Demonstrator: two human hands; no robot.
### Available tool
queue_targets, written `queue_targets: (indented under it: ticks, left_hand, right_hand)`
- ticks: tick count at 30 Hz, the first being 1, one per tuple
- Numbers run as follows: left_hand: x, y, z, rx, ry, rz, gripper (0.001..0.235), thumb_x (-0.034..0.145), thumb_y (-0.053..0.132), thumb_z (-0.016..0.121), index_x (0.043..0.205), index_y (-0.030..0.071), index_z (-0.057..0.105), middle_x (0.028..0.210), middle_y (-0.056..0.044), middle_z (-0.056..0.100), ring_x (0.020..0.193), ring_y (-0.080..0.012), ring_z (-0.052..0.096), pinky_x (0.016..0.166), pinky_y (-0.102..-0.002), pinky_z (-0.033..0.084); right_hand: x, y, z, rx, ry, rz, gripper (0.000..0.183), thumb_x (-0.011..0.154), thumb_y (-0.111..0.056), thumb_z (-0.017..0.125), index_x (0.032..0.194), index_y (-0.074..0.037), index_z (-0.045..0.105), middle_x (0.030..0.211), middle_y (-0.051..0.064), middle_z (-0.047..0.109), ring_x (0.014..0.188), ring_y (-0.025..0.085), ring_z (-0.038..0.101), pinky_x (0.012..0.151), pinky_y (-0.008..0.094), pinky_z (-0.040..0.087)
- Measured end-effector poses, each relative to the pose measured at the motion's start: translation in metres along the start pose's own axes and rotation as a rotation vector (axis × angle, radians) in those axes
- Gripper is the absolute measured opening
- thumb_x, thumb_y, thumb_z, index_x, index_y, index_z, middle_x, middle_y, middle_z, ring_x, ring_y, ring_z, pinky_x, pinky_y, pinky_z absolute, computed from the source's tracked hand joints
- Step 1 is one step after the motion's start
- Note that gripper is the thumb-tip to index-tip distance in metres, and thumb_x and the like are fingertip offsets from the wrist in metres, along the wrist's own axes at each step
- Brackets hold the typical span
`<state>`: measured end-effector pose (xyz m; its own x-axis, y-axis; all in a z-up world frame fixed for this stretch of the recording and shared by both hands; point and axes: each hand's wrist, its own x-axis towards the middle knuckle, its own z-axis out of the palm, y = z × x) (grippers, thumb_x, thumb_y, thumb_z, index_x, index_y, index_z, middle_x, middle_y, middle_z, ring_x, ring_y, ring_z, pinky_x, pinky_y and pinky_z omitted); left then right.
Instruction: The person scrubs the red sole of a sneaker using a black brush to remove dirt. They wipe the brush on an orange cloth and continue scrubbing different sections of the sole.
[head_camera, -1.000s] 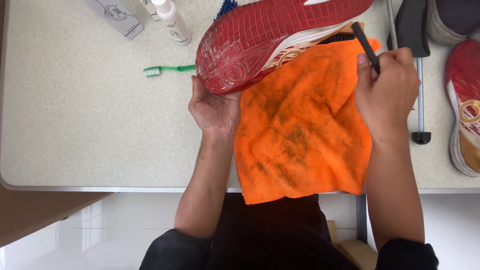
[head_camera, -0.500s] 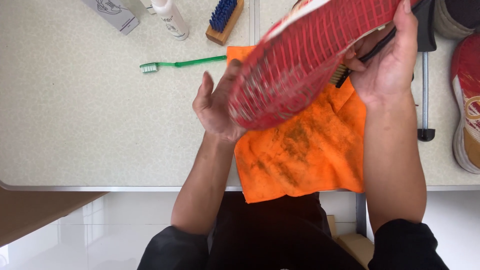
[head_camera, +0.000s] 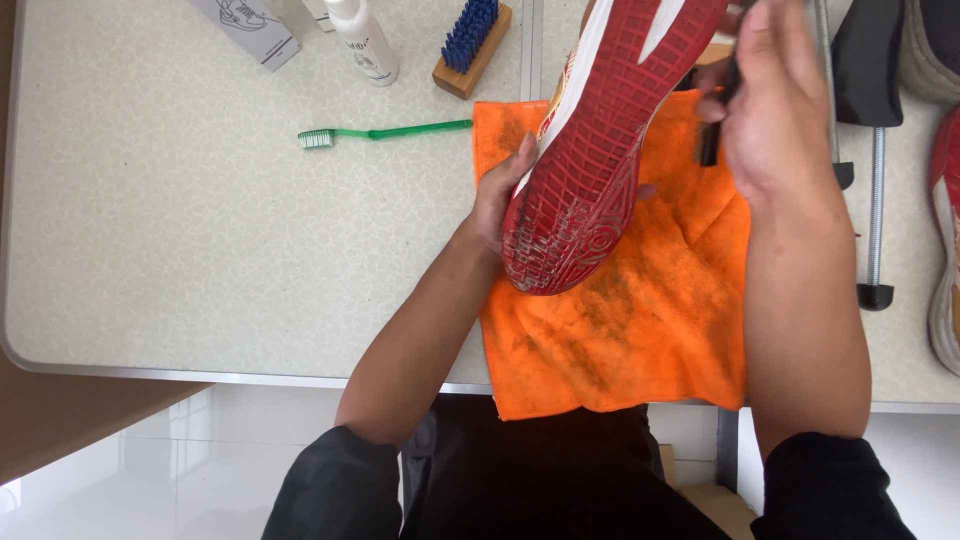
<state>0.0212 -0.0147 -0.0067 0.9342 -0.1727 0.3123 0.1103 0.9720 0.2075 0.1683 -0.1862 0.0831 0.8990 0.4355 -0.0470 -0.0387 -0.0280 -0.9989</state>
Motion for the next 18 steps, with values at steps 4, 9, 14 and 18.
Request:
queue_targets:
  ticks: [4,9,14,18]
  left_hand:
    - [-0.001,-0.001,-0.034,-0.015,0.038,0.055,0.062,0.113,0.045,0.058,0.155,0.002,0.046,0.150,-0.021,0.057,0.138,-0.0373,0.057,0.122,-0.062,0.042]
    - [0.011,-0.004,-0.011,0.034,0.148,0.075,0.072,0.109,0.052,0.053,0.147,-0.009,0.052,0.142,-0.032,0.059,0.128,-0.0351,0.064,0.113,-0.045,0.050]
    - [0.021,-0.007,-0.007,0.119,0.188,0.166,0.045,0.104,0.046,0.059,0.117,0.003,0.059,0.103,-0.010,0.062,0.094,-0.0208,0.059,0.087,-0.035,0.046]
    - [0.009,-0.012,-0.033,-0.009,0.289,0.031,0.054,0.109,0.043,0.059,0.138,-0.003,0.058,0.128,-0.024,0.066,0.116,-0.0335,0.066,0.103,-0.045,0.052]
  right_hand:
    - [0.005,-0.001,-0.015,-0.057,0.155,-0.378,0.004,0.122,-0.014,0.058,0.123,-0.016,0.055,0.115,-0.002,0.054,0.097,0.009,0.053,0.078,0.026,0.051]
    - [-0.021,-0.028,0.018,0.148,-0.146,-0.344,0.029,0.107,-0.028,0.075,0.120,-0.011,0.057,0.103,0.005,0.065,0.087,0.013,0.072,0.064,0.021,0.063]
    - [-0.022,-0.015,0.060,0.038,-0.335,-0.157,0.032,0.101,-0.024,0.070,0.118,-0.004,0.052,0.099,0.013,0.069,0.073,0.022,0.074,0.058,0.026,0.066]
    - [-0.009,0.002,0.058,-0.046,-0.322,-0.220,0.035,0.107,-0.023,0.066,0.129,-0.001,0.049,0.106,0.016,0.067,0.075,0.024,0.074,0.060,0.027,0.066]
